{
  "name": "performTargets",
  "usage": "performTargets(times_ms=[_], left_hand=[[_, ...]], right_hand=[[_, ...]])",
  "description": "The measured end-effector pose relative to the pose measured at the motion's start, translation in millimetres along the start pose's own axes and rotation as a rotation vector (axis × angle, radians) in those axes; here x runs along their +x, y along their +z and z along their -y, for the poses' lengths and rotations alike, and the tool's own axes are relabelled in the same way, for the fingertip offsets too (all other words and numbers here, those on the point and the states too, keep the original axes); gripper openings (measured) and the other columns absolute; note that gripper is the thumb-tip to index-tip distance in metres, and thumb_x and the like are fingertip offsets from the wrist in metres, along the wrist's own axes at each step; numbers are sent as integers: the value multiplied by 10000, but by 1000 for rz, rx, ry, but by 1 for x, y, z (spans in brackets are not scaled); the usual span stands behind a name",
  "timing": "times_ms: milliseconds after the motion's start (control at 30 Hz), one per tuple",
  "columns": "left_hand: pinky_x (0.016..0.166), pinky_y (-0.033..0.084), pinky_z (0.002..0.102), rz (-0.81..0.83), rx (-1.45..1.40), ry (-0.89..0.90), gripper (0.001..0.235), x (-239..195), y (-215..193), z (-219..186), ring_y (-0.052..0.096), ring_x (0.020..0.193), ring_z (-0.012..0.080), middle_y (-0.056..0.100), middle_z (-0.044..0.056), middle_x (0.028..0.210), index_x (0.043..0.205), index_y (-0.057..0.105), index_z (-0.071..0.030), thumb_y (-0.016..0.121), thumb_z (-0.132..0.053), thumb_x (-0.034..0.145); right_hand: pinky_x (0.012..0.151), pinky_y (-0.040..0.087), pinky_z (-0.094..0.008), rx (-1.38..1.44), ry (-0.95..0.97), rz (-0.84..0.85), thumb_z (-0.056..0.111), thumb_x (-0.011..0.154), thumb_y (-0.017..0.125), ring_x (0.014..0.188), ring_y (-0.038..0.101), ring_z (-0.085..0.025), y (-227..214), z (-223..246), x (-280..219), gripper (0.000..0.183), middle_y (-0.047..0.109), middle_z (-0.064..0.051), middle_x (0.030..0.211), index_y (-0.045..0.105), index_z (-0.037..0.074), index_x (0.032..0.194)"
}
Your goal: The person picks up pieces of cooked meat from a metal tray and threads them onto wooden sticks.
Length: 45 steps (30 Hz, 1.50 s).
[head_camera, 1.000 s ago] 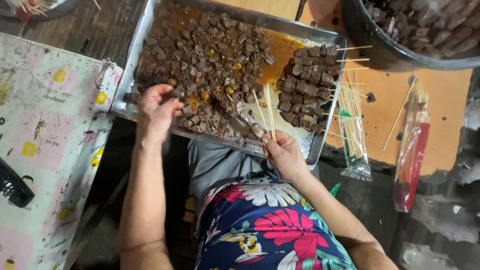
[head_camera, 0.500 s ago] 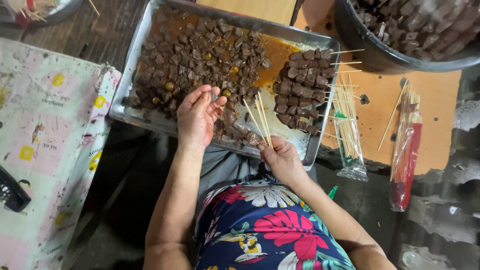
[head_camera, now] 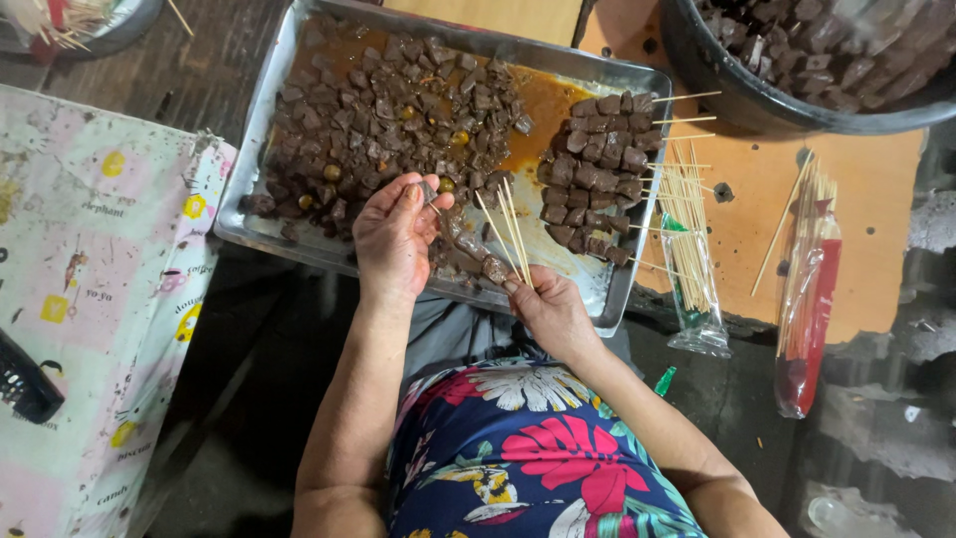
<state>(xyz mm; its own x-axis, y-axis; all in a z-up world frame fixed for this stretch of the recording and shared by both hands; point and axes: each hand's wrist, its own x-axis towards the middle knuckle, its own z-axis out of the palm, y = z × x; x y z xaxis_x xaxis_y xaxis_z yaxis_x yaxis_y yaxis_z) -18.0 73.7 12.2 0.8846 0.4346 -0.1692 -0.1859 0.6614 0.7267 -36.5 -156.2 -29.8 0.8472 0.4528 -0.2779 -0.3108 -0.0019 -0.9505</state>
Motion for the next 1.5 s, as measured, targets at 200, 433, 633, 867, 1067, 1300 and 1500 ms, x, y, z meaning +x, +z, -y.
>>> performTargets(times_ms=[200, 433, 633, 867, 1067, 1300, 1500], left_hand=[[552, 549, 217, -50, 118, 34, 116, -5, 3, 2, 773, 867, 228, 760, 164, 1048, 1126, 695, -16, 629, -29, 1032], [608, 599, 264, -60, 182, 11, 180, -12, 4, 13, 774, 905, 236, 754, 181, 1079, 1187, 675, 5, 613, -23, 1021], [706, 652, 358, 47, 147, -28, 300, -17, 3, -4, 731, 897, 219, 728, 154, 1103, 1269, 614, -44, 593, -232, 1037], [746, 656, 326, -56, 339, 14, 417, -14, -23, -4, 767, 910, 224, 756, 135, 1076, 1252, 604, -38, 469, -399, 1093], [860, 605, 326, 86, 892, 553, 253, -25, -42, 4, 738, 1016, 239, 732, 140, 1162, 1297, 586, -4, 634, -159, 1103], [850, 577, 418, -8, 1485, 711, 311, -26, -50, 5, 697, 952, 321, 702, 163, 1063, 1240, 639, 18, 762, -44, 962], [870, 580, 441, 11, 1476, 850, 298, -21, -48, 19, 688, 975, 342, 691, 185, 1126, 1240, 618, 21, 744, -47, 978]], right_hand=[[526, 417, -225, 10, 57, -6, 140, 1019, 619, 597, 511, -50, 4, 2, 0, 136, 601, 27, 682, 686, 44, 950], [523, 407, -224, 15, 61, 21, 161, 1044, 608, 595, 481, -48, 9, -1, 1, 172, 592, 35, 692, 682, 53, 931], [407, 316, -235, 92, 205, -31, 180, 1034, 601, 456, 402, -64, 6, 11, 0, 174, 566, 11, 641, 661, 65, 918], [402, 330, -226, 285, 168, -12, 164, 1027, 596, 456, 419, -57, 1, 16, -3, 141, 577, 15, 650, 685, 73, 965], [457, 369, -227, 148, 124, -78, 176, 1049, 604, 504, 454, -62, -15, 9, -4, 201, 584, 14, 670, 683, 49, 914], [707, 520, -386, -721, -223, -268, 167, 1001, 653, 777, 630, -271, -80, 51, -19, 168, 663, -118, 828, 679, 15, 934], [762, 539, -478, -1178, -226, -289, 160, 979, 650, 868, 663, -398, -134, 93, -8, 143, 677, -184, 894, 669, 36, 912]])
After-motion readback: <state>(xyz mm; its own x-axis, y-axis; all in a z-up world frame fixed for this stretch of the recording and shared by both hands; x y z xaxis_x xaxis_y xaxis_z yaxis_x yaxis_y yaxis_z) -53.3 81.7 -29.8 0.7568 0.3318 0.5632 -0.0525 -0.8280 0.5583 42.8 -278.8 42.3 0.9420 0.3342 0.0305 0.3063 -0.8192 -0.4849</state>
